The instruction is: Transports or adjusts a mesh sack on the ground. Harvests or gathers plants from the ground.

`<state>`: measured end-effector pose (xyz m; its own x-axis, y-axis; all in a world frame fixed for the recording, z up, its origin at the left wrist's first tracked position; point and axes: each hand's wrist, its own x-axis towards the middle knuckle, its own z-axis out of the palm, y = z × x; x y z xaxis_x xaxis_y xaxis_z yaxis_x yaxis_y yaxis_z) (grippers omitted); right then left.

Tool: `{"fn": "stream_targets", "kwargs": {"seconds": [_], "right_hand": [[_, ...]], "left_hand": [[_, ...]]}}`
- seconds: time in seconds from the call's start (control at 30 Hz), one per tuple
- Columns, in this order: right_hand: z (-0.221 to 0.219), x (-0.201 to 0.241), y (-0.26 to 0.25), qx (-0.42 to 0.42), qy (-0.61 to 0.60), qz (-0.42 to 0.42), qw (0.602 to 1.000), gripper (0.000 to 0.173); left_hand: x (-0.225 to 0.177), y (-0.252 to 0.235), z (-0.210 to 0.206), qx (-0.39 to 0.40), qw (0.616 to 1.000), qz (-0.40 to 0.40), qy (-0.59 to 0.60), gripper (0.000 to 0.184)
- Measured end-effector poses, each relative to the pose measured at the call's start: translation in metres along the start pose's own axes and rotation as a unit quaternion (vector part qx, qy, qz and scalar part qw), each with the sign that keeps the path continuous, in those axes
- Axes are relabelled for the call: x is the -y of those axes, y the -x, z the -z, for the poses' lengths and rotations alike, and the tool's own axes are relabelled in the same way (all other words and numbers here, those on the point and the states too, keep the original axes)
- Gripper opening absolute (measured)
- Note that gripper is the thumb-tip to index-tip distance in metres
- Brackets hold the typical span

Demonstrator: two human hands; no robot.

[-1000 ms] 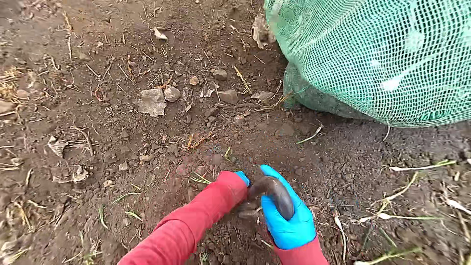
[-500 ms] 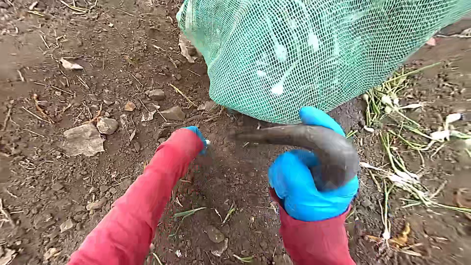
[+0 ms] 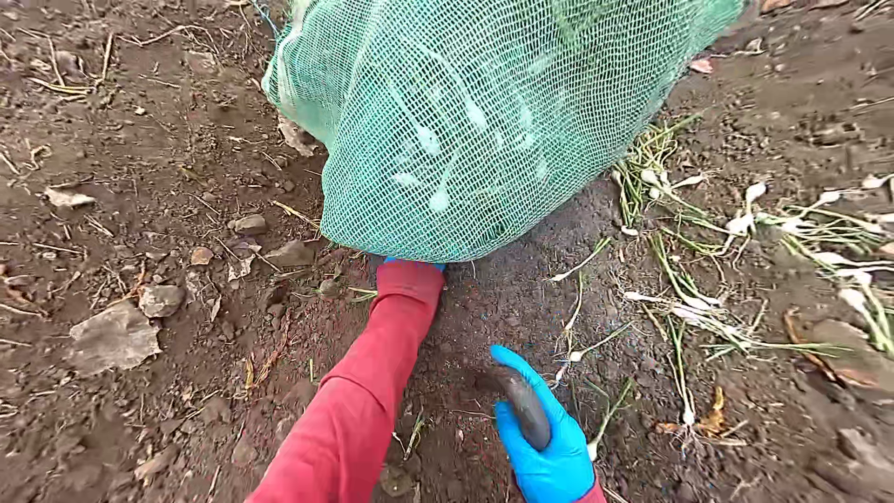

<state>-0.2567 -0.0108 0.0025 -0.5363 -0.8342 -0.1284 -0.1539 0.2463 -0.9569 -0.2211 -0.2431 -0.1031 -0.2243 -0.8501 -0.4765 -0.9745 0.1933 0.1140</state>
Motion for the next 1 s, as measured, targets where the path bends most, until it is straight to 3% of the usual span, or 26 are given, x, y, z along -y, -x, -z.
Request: {"fn": "stream_targets", "kwargs": {"seconds": [0.07,0.13,0.2,0.3,0.4,0.47,0.57,0.67,0.7,0.77,0.8,0.9,0.93,1.0], "right_hand": [[0.004,0.039,-0.013,-0.034,-0.018,-0.022,0.999,0.052],[0.009,0.053,-0.029,-0.044,-0.076,0.049,0.995,0.048],[-0.014,0.039,-0.059,-0.079,-0.126,0.113,0.982,0.052],[-0.053,-0.005,-0.077,-0.084,-0.134,0.040,0.987,0.059],[-0.047,0.013,-0.059,-0.122,-0.135,-0.009,0.983,0.054],[-0.029,0.037,-0.049,-0.108,-0.174,0.050,0.978,0.052],[-0.036,0.030,-0.066,-0.086,-0.184,0.135,0.970,0.054],[-0.063,0.000,-0.082,-0.100,-0.147,0.071,0.981,0.059],[-0.059,0.008,-0.082,-0.099,-0.143,0.043,0.984,0.058],[-0.037,0.051,-0.073,-0.070,-0.132,-0.013,0.989,0.059],[-0.029,0.062,-0.070,-0.072,-0.143,0.017,0.987,0.057],[-0.043,0.024,-0.073,-0.134,-0.143,0.134,0.971,0.045],[-0.054,0.000,-0.069,-0.117,-0.116,0.132,0.977,0.051],[-0.070,-0.028,-0.061,-0.086,-0.061,0.091,0.990,0.061]], "left_hand": [[0.014,0.002,0.007,0.032,0.995,-0.028,0.090,0.039],[0.038,0.032,0.002,0.067,0.983,-0.061,0.160,0.032],[0.064,0.069,0.005,0.088,0.976,-0.099,0.171,0.026],[0.075,0.077,0.049,0.148,0.977,-0.072,0.138,0.027],[0.075,0.056,0.059,0.033,0.990,0.021,0.139,0.027],[0.073,0.081,0.038,0.004,0.989,0.032,0.143,0.032],[0.073,0.116,-0.022,0.088,0.988,-0.001,0.127,0.039],[0.081,0.111,-0.047,0.002,0.981,-0.090,0.174,0.025],[0.085,0.105,-0.040,-0.011,0.978,-0.092,0.187,0.022],[0.103,0.098,-0.017,0.048,0.978,-0.026,0.201,0.023],[0.114,0.093,-0.003,0.083,0.974,0.014,0.209,0.023],[0.117,0.077,0.049,0.059,0.983,0.040,0.168,0.017],[0.103,0.071,0.066,0.059,0.989,0.017,0.132,0.019],[0.056,0.049,0.075,0.138,0.988,-0.061,0.011,0.027]]}}
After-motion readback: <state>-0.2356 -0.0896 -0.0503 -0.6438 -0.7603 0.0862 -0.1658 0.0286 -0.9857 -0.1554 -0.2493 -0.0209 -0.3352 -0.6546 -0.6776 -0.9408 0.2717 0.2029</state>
